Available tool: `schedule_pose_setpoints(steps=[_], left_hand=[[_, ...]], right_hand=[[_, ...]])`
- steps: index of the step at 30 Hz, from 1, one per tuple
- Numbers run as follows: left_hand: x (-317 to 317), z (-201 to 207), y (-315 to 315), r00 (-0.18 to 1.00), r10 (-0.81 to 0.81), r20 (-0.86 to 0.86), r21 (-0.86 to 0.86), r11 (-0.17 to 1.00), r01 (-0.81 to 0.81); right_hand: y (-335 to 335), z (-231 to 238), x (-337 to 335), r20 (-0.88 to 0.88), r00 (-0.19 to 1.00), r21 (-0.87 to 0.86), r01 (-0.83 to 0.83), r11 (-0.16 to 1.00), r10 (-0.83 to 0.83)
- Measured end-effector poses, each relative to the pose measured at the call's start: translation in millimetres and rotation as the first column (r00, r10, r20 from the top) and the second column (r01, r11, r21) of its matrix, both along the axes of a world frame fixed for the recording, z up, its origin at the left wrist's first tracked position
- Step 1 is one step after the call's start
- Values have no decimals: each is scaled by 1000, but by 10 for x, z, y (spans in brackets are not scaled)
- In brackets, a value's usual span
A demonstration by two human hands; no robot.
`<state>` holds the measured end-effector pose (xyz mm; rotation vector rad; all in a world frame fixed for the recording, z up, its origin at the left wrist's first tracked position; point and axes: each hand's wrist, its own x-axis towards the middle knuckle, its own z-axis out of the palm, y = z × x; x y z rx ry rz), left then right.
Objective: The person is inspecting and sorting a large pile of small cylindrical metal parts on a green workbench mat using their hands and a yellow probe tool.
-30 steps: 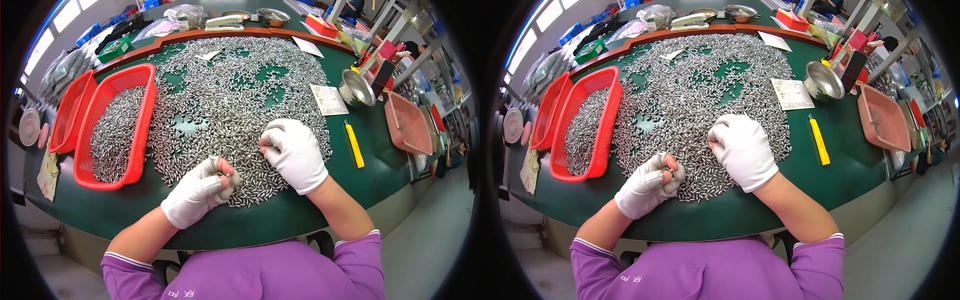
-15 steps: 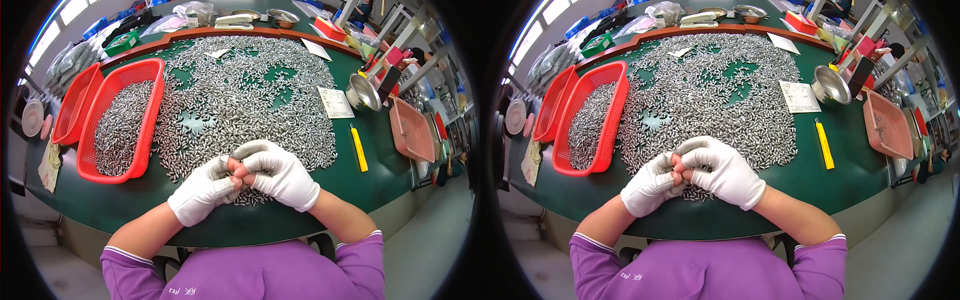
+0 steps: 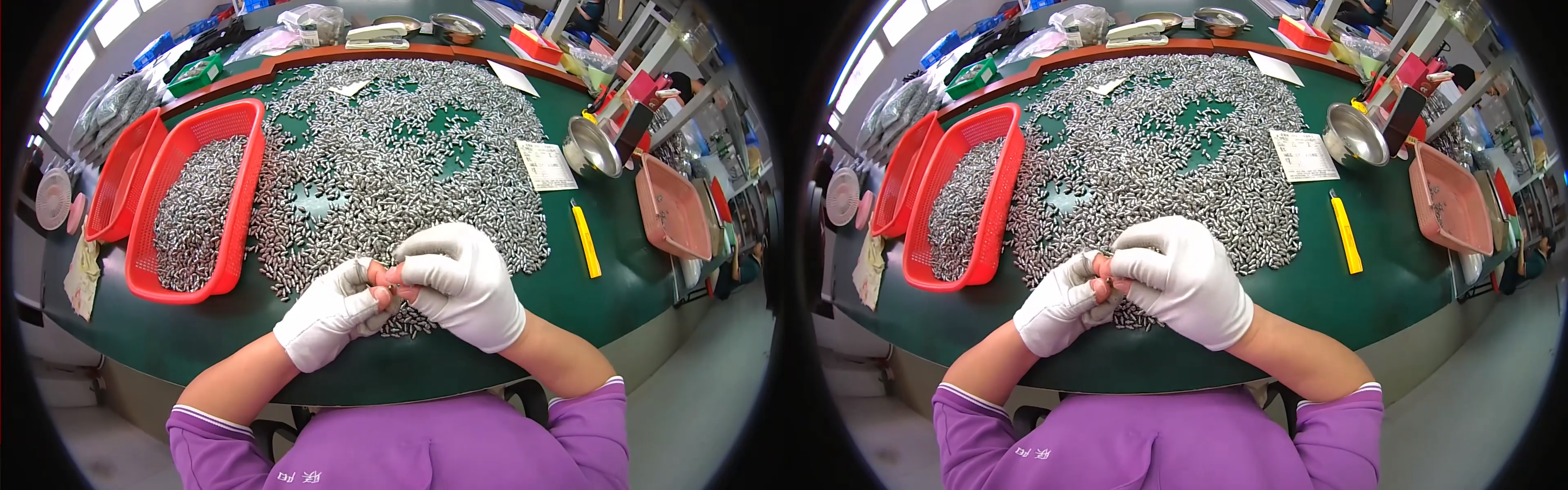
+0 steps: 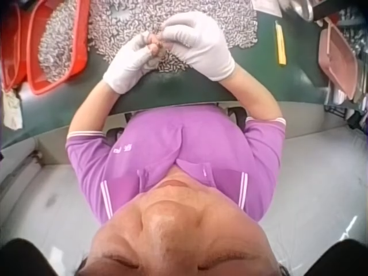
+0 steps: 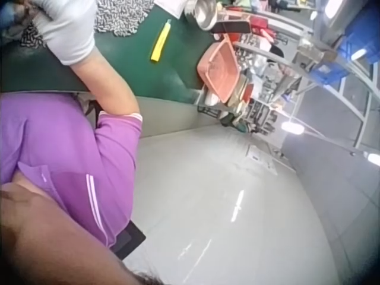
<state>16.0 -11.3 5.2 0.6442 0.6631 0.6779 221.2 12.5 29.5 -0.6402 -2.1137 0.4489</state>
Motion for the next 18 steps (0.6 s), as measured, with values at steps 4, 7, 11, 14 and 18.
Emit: schedule_pose_setpoints(steps=[4,7,11,14,18], left_hand=[[-5,-6,4,1000,-19,-20,-1,1000,19],[-2,-22,1,999,0,-49,28,1000,2],[2,-21,-2,996,14,-85,41,999,-10],[7,-14,-12,994,41,-105,59,998,-35],[7,-19,-16,993,51,-107,105,994,-40]], right_hand=[[12,-8,-24,10,1000,99,8,995,-9],[10,-17,-25,45,998,156,29,987,-36],[-19,-8,-16,130,988,234,57,971,-90],[-49,-34,-49,58,989,264,113,958,-132],[-36,-32,5,112,992,107,53,993,-65]])
